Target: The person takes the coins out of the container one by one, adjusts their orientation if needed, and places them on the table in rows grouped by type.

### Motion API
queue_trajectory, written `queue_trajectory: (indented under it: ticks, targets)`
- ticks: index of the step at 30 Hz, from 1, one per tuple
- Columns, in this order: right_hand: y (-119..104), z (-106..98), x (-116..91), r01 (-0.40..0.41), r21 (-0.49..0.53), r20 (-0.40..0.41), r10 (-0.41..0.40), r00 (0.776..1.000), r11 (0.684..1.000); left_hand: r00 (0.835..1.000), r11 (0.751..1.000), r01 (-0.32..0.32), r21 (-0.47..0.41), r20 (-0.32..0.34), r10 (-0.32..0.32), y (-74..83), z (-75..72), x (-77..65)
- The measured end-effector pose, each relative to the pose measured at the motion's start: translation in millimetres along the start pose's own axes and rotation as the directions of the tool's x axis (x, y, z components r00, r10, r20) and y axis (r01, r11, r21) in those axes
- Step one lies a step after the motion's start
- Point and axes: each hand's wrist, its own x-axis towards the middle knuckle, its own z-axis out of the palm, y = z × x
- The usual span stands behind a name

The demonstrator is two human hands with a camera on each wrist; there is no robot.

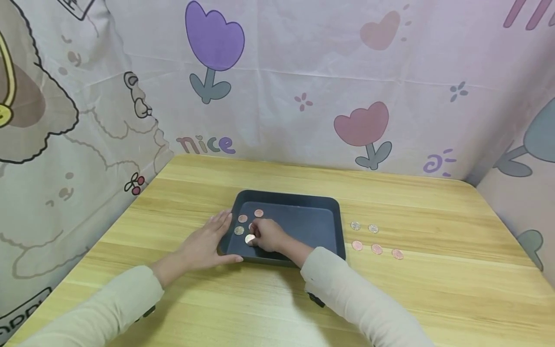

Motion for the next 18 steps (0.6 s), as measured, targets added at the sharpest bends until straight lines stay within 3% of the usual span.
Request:
queue_trajectory:
  ticks: [5, 12, 18]
  targets:
    - [2.4, -1.3, -3.5, -0.006, 0.106, -0.041, 0.010, 0.999, 0.994, 1.000, 0.999, 0.013, 0.034, 0.002, -0.014, -0.4, 0.1, -1.1]
    - [9.9, -10.5, -12.3, -0.039, 0.285, -0.062, 0.059, 0.996, 0.958, 1.000, 0.999, 0.020, 0.051, 0.016, -0.021, 0.1, -1.0, -1.9]
    - [19.2, -19.2, -21.9, -0.160, 0.457, -0.038, 0.199, 0.979, 0.875, 0.999, 0.998, 0.028, 0.048, 0.022, -0.029, 0.4, -2.1, -1.2]
